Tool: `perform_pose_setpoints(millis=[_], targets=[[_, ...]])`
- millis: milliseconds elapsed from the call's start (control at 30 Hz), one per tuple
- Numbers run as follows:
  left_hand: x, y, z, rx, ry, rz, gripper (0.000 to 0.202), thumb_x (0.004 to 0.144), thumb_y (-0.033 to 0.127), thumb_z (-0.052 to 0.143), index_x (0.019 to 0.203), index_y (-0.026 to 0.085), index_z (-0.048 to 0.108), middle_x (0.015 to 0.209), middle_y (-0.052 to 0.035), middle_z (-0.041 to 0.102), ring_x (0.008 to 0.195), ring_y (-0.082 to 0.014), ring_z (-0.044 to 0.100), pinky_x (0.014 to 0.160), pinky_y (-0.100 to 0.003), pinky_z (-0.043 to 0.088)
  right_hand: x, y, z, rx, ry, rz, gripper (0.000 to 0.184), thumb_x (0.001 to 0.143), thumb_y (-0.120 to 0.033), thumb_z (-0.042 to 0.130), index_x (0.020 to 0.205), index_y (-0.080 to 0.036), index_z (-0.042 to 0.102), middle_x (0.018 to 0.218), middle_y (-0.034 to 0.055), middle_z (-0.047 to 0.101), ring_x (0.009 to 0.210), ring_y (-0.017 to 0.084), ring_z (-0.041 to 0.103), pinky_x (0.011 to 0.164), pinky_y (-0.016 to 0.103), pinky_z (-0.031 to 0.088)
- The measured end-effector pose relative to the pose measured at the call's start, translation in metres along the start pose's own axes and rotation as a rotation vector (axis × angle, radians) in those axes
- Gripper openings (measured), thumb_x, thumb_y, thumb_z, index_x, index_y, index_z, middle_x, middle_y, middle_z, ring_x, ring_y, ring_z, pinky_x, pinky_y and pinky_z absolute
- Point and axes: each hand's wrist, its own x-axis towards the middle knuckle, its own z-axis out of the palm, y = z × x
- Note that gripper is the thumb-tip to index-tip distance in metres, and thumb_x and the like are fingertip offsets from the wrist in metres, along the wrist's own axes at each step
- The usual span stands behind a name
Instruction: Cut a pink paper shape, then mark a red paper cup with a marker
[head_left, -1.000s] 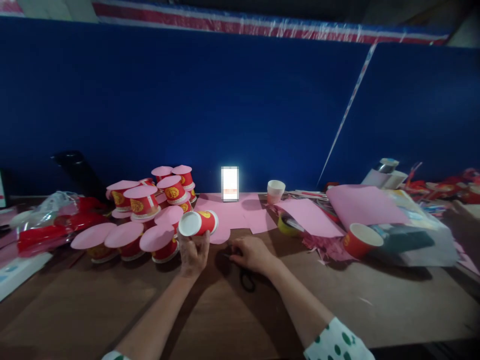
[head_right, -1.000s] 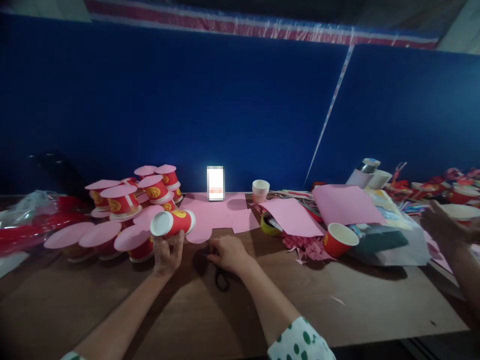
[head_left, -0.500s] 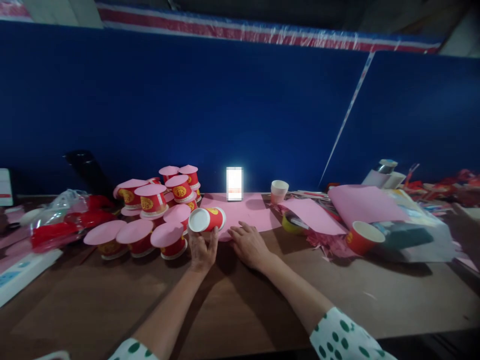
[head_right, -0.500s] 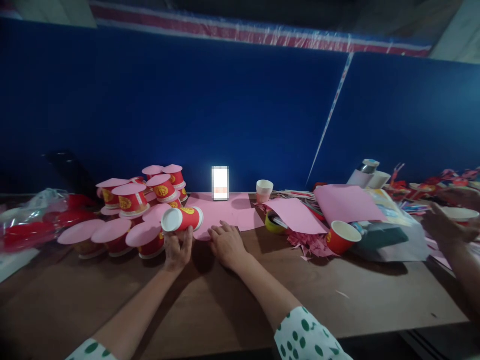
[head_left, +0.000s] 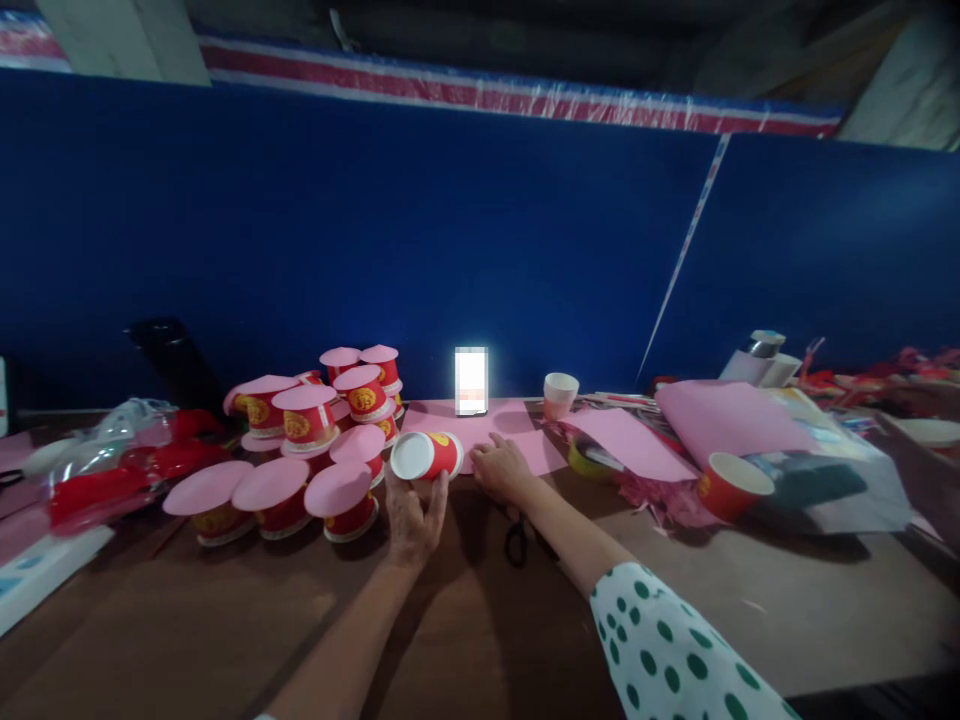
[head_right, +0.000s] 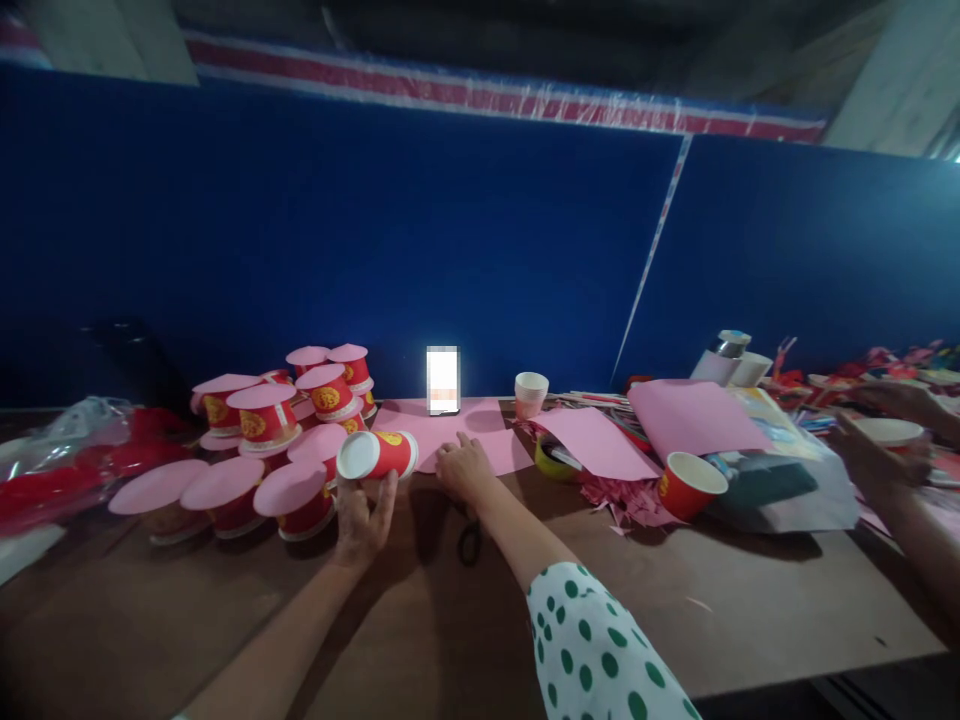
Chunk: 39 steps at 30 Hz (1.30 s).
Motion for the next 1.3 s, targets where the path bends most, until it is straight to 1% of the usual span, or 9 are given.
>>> perform_pose_setpoints(millis=[67,167,333,500,567,667,800,933,1300], targets=[[0.004,0.008,0.0,0.008,-0.013,-0.011,0.045,0.075,0.038,0.056,0.11,0.011,0.049,0.103,-0.0152,0.051,0.103,-0.0299,0.049,0.088,-0.047,0.04,0.0,0.006,-0.004,0.028,0.04,0.028,0.03,0.085,-0.02,0.043,0.112,-0.015,0.057,0.116,0.013,0.059,0.117,0.028,0.042,0.09,0.041,0.037],[0.006,0.014,0.001,-0.022,-0.109,-0.009,0.048,0.072,0.036,0.06,0.112,0.013,0.046,0.104,-0.0128,0.052,0.102,-0.0278,0.05,0.088,-0.044,0.041,-0.01,0.011,-0.011,0.088,0.126,0.059,0.036,0.087,-0.019,0.04,0.121,-0.014,0.05,0.125,0.0126,0.053,0.115,0.024,0.045,0.093,0.037,0.036],[-0.001,0.007,0.008,-0.159,-0.336,-0.133,0.057,0.072,0.033,0.059,0.122,0.014,0.038,0.109,-0.0135,0.054,0.101,-0.0263,0.055,0.087,-0.044,0.043,-0.045,0.013,-0.017,0.205,0.239,0.098,0.034,0.086,-0.023,0.045,0.119,-0.016,0.051,0.114,0.0091,0.06,0.105,0.021,0.052,0.091,0.034,0.04],[-0.006,-0.001,0.01,-0.128,-0.441,-0.147,0.056,0.072,0.03,0.057,0.122,0.012,0.039,0.115,-0.0156,0.053,0.106,-0.0273,0.053,0.09,-0.046,0.041,-0.065,0.005,-0.01,0.291,0.316,0.139,0.028,0.085,-0.017,0.045,0.111,-0.014,0.055,0.101,0.0096,0.064,0.097,0.021,0.055,0.084,0.033,0.044],[-0.006,-0.001,0.009,-0.082,-0.449,-0.118,0.056,0.071,0.03,0.058,0.121,0.012,0.04,0.116,-0.0157,0.053,0.106,-0.0273,0.052,0.09,-0.045,0.041,-0.065,-0.002,-0.008,0.312,0.318,0.11,0.025,0.084,-0.017,0.048,0.107,-0.014,0.058,0.097,0.0089,0.065,0.095,0.021,0.055,0.084,0.033,0.044],[-0.006,0.002,0.007,-0.05,-0.425,-0.086,0.066,0.067,0.036,0.063,0.124,0.013,0.038,0.114,-0.0152,0.055,0.105,-0.0274,0.053,0.088,-0.044,0.042,-0.064,-0.01,-0.009,0.36,0.318,0.031,0.025,0.081,-0.011,0.05,0.104,-0.017,0.06,0.096,0.0068,0.065,0.094,0.021,0.054,0.085,0.033,0.042],[-0.006,0.004,0.008,-0.025,-0.42,-0.125,0.076,0.062,0.043,0.067,0.125,0.014,0.037,0.114,-0.0155,0.055,0.106,-0.0295,0.053,0.088,-0.046,0.042,-0.064,-0.014,-0.011,0.416,0.302,-0.059,0.031,0.079,-0.006,0.05,0.107,-0.018,0.059,0.1,0.0062,0.065,0.095,0.021,0.052,0.086,0.035,0.041],[-0.005,0.003,0.008,-0.048,-0.462,-0.204,0.066,0.066,0.043,0.064,0.12,0.015,0.039,0.11,-0.0137,0.057,0.101,-0.0276,0.055,0.084,-0.043,0.044,-0.066,-0.013,-0.012,0.423,0.295,-0.061,0.03,0.079,-0.008,0.051,0.106,-0.018,0.059,0.098,0.007,0.065,0.094,0.021,0.053,0.084,0.035,0.042],[-0.003,0.01,0.007,-0.166,-0.49,-0.198,0.053,0.069,0.041,0.061,0.113,0.016,0.043,0.102,-0.0105,0.059,0.096,-0.0253,0.058,0.083,-0.042,0.045,-0.067,-0.013,-0.011,0.433,0.269,-0.077,0.025,0.079,-0.008,0.052,0.101,-0.017,0.061,0.092,0.0065,0.066,0.091,0.02,0.053,0.082,0.032,0.043]])
